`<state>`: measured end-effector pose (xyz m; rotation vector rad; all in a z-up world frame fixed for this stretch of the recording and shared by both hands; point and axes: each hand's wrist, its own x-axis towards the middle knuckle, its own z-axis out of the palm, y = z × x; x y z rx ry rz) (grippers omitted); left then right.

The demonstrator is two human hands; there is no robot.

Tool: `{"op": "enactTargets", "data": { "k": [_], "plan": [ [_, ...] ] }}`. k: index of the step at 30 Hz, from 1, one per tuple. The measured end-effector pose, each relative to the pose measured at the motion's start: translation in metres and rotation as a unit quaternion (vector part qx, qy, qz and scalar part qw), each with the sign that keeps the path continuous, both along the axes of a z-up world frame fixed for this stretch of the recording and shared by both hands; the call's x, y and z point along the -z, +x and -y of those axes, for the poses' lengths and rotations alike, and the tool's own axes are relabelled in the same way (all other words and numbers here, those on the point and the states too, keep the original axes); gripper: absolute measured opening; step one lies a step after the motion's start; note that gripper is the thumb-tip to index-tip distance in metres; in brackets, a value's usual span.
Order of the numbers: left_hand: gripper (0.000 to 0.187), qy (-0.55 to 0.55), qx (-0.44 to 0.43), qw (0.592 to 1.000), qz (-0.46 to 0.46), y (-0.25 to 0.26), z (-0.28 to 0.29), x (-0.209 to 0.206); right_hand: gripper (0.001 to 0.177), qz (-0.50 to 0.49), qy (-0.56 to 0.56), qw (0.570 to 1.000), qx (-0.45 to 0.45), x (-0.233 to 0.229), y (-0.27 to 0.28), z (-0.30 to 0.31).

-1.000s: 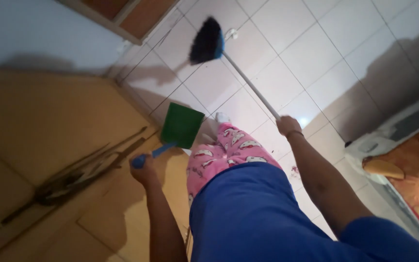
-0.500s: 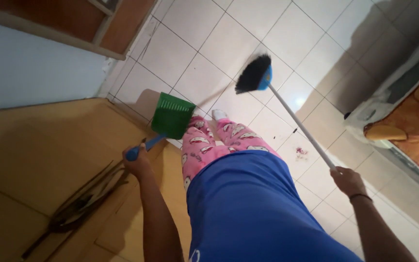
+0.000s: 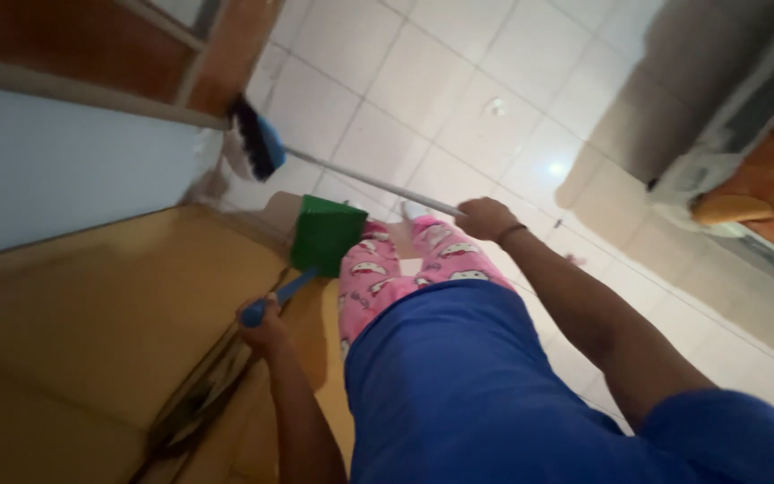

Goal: Sweeping a tiled bedroom floor using a broom and collecting the debris into a dustpan.

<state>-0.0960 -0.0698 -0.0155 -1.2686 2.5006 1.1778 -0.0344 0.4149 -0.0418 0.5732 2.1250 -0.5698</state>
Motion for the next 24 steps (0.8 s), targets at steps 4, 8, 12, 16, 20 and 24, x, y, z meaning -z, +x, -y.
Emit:
{"op": "enactTargets", "data": {
  "k": [4,8,12,16,20,24],
  "plan": [
    [0.031,0.01,-0.004,1.0,0.001,-0.009,0.012,-0.03,0.042,-0.019,-0.05,0.988,-0.147,0.032,-0.085,0.107],
    [0.03,0.017,0.012,1.0,-0.022,-0.016,0.027,-0.005,0.036,-0.051,-0.018,0.98,-0.194,0.077,-0.115,0.18],
    [0.028,0.037,-0.002,0.999,-0.008,-0.035,0.029,0.002,0.034,-0.034,0.01,0.988,-0.15,0.073,-0.117,0.167],
    [0.029,0.211,0.297,0.931,0.029,-0.076,0.022,-0.077,0.035,0.015,0.038,0.998,-0.057,0.047,-0.081,0.096],
    [0.031,0.123,-0.01,0.992,-0.041,-0.097,0.027,-0.019,0.039,0.037,0.064,0.997,0.007,0.003,0.009,0.033],
    [0.028,0.06,0.086,0.99,-0.091,-0.12,0.054,0.056,0.05,0.096,0.123,0.983,0.095,-0.054,0.102,-0.01]
  ]
}}
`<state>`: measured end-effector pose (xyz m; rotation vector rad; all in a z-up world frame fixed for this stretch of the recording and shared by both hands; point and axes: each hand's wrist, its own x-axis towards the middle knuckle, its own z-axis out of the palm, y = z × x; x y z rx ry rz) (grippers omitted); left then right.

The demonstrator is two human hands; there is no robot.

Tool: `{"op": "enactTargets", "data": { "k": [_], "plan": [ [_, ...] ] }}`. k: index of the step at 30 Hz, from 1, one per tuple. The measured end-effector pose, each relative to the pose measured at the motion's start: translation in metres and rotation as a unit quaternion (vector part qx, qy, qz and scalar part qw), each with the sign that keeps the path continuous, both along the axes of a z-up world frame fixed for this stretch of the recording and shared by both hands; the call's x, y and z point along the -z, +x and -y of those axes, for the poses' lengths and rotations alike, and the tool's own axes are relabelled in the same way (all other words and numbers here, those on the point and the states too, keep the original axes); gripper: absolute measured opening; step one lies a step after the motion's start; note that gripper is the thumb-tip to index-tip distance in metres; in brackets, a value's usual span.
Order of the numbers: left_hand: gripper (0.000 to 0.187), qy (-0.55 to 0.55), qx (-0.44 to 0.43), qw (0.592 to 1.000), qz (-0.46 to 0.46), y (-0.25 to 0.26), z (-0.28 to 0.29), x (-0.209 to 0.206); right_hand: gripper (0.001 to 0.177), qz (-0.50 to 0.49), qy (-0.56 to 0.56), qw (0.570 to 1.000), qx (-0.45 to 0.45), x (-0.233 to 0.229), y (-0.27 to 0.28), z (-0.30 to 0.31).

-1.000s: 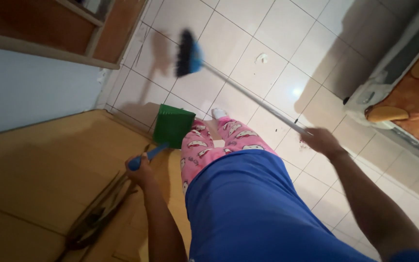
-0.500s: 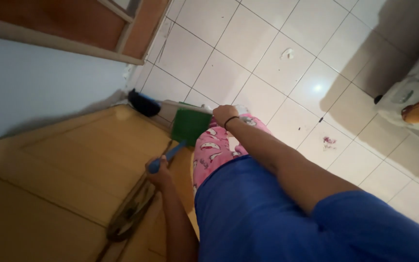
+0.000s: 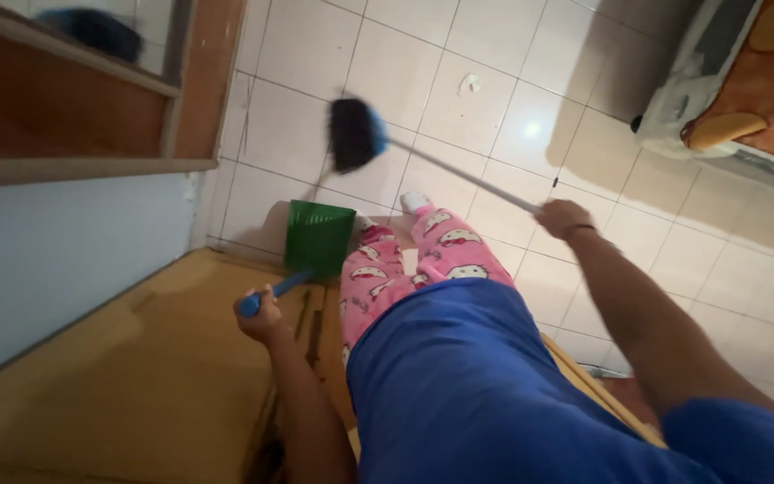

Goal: Sweeping a tiled bedroom floor using a broom and collecting the debris into a dustpan.

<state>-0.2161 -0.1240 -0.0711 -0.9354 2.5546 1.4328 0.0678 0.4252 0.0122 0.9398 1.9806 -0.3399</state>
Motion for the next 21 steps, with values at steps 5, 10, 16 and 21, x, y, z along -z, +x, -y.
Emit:
{"op": "enactTargets", "data": {
  "k": [5,10,16,21],
  "plan": [
    [0.03,-0.016,0.065,0.998,-0.007,-0.04,-0.017,0.005,0.056,0.052,0.074,0.993,0.081,-0.03,0.096,-0.012],
    [0.025,0.009,0.108,0.994,-0.019,-0.06,-0.043,-0.026,0.05,0.118,0.097,0.962,0.228,-0.103,0.089,0.025],
    [0.027,0.053,0.074,0.996,0.02,-0.08,-0.055,-0.047,0.049,0.077,0.075,0.942,0.317,-0.178,0.116,0.046],
    [0.02,0.061,0.079,0.995,0.025,-0.091,-0.068,-0.053,0.048,0.029,0.052,0.945,0.322,-0.159,0.085,0.05]
  ]
}}
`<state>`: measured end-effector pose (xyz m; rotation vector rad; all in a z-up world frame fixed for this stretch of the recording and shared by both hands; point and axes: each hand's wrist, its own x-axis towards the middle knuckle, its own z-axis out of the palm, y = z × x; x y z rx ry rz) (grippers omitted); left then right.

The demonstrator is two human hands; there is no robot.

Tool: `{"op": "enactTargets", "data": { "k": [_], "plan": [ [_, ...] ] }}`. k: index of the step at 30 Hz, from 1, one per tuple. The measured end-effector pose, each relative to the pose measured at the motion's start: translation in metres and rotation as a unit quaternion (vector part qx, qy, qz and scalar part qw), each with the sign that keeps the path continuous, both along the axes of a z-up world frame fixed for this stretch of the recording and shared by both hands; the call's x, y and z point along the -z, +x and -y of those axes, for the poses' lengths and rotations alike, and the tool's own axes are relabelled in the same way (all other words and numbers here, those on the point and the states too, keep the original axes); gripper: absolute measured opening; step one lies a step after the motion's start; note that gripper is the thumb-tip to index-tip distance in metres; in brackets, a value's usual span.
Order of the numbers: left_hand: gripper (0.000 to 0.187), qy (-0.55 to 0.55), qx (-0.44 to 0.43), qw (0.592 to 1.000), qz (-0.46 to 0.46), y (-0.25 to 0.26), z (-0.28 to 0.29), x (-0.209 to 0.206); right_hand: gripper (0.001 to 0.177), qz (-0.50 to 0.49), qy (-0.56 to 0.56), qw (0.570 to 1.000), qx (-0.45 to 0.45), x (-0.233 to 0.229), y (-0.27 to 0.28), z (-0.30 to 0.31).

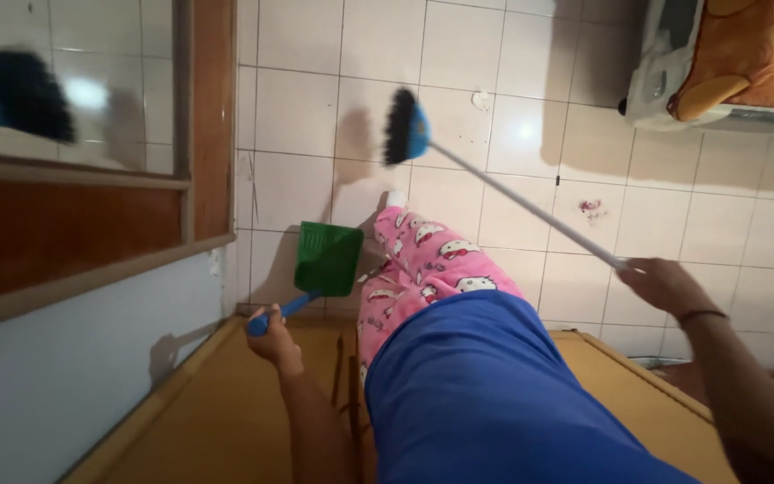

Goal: Sweeping a tiled bedroom floor using a broom and collecting the debris into a dustpan.

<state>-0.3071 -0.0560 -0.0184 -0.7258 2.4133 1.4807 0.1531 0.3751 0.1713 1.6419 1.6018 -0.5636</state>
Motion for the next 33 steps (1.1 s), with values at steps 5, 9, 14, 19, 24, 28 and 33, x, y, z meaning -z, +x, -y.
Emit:
{"op": "enactTargets", "data": {
  "k": [5,9,14,19,24,28,33],
  "plan": [
    [0.032,-0.005,-0.013,1.0,-0.023,-0.005,-0.001,0.02,0.05,-0.191,-0.006,0.973,-0.129,0.141,-0.08,-0.008],
    [0.029,-0.046,0.014,0.998,-0.043,-0.019,0.014,0.035,0.035,-0.176,-0.04,0.914,-0.362,0.257,-0.212,0.006],
    [0.028,-0.083,0.026,0.995,-0.052,-0.039,0.008,0.035,0.039,-0.197,-0.051,0.931,-0.302,0.316,-0.33,0.012],
    [0.028,-0.105,0.063,0.992,-0.043,-0.066,-0.018,0.017,0.037,-0.16,-0.063,0.96,-0.222,0.281,-0.348,-0.025],
    [0.032,-0.078,0.094,0.992,-0.037,-0.101,-0.07,-0.013,0.039,-0.126,-0.038,0.978,-0.165,0.251,-0.28,-0.063],
    [0.026,-0.052,0.101,0.993,-0.042,-0.126,-0.113,-0.026,0.04,-0.108,-0.021,0.989,-0.101,0.206,-0.209,-0.09],
    [0.022,-0.064,0.142,0.986,-0.061,-0.162,-0.133,-0.001,0.049,-0.045,-0.024,0.996,-0.073,0.161,-0.101,-0.095]
  ]
}}
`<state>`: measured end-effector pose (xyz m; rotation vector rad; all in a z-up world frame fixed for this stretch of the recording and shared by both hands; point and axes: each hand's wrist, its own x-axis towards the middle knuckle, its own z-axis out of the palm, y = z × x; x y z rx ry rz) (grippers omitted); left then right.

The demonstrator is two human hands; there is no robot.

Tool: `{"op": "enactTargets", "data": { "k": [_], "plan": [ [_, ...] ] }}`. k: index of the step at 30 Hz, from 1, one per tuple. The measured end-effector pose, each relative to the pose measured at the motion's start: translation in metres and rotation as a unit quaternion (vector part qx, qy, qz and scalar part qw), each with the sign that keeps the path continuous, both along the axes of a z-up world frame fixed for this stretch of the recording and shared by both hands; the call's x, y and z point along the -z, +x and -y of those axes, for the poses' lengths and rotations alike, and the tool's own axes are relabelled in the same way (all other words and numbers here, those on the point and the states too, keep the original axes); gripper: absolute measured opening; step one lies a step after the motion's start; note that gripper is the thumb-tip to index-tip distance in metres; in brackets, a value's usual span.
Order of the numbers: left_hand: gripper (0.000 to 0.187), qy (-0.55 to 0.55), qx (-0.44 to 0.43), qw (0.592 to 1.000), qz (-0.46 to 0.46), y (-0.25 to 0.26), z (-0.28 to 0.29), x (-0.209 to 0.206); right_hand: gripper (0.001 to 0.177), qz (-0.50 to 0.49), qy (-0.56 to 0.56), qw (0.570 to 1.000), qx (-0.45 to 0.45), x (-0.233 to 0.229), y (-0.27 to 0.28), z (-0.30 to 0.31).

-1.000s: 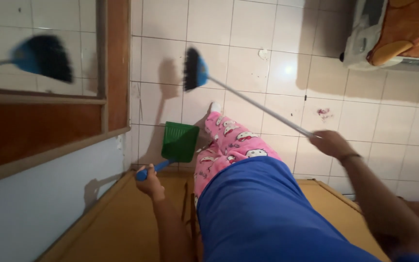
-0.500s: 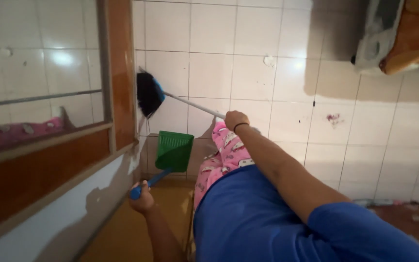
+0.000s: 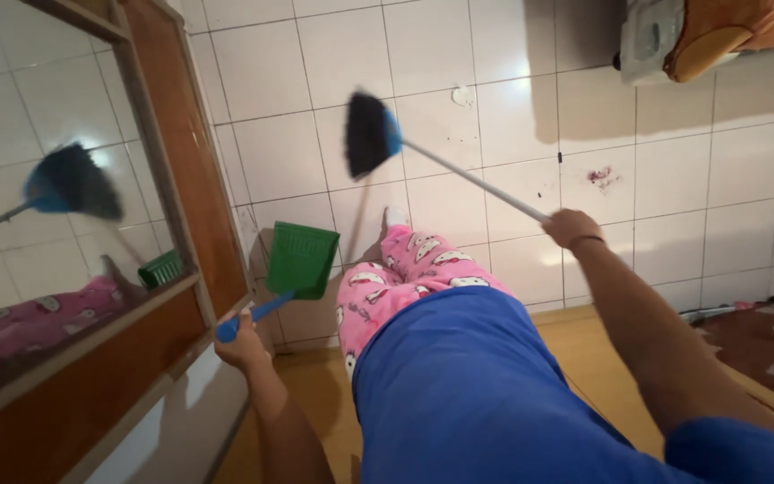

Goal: Sweeping a tiled bedroom floor using a broom and collecting the debris into a dustpan.

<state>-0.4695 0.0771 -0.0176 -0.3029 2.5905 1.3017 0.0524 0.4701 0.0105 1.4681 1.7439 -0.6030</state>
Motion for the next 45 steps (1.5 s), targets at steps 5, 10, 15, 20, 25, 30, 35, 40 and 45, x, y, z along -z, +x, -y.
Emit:
{"op": "enactTargets", "data": {
  "k": [5,10,15,20,25,30,35,40,45],
  "plan": [
    [0.024,-0.014,0.01,1.0,-0.002,-0.019,-0.025,-0.006,0.052,0.065,-0.002,0.997,0.048,-0.062,0.075,0.02],
    [0.019,-0.012,0.022,0.999,0.046,-0.026,-0.057,-0.035,0.046,0.157,-0.009,0.971,0.182,-0.11,0.092,0.022],
    [0.02,-0.017,-0.014,0.997,0.073,-0.037,-0.069,-0.029,0.048,0.159,-0.035,0.974,0.16,-0.154,0.093,0.024],
    [0.018,0.014,-0.013,0.998,0.059,-0.065,-0.077,-0.001,0.051,0.132,-0.02,0.974,0.182,-0.185,0.061,0.02],
    [0.021,-0.039,-0.026,0.99,0.131,-0.09,-0.1,-0.006,0.038,0.003,-0.02,0.993,0.117,-0.108,-0.011,-0.002],
    [0.024,-0.013,0.034,0.996,0.083,-0.117,-0.106,0.003,0.04,-0.129,0.011,0.99,-0.049,-0.004,-0.182,-0.029],
    [0.026,0.005,0.074,0.995,0.074,-0.141,-0.115,0.018,0.029,-0.135,0.036,0.959,-0.248,0.092,-0.36,-0.045],
    [0.027,-0.006,0.09,0.993,0.077,-0.161,-0.136,0.011,0.024,-0.126,0.067,0.986,-0.089,0.155,-0.429,-0.049],
    [0.026,-0.003,0.116,0.989,0.089,-0.175,-0.155,-0.004,0.036,-0.088,0.015,0.996,0.003,0.096,-0.386,-0.066]
  ]
}}
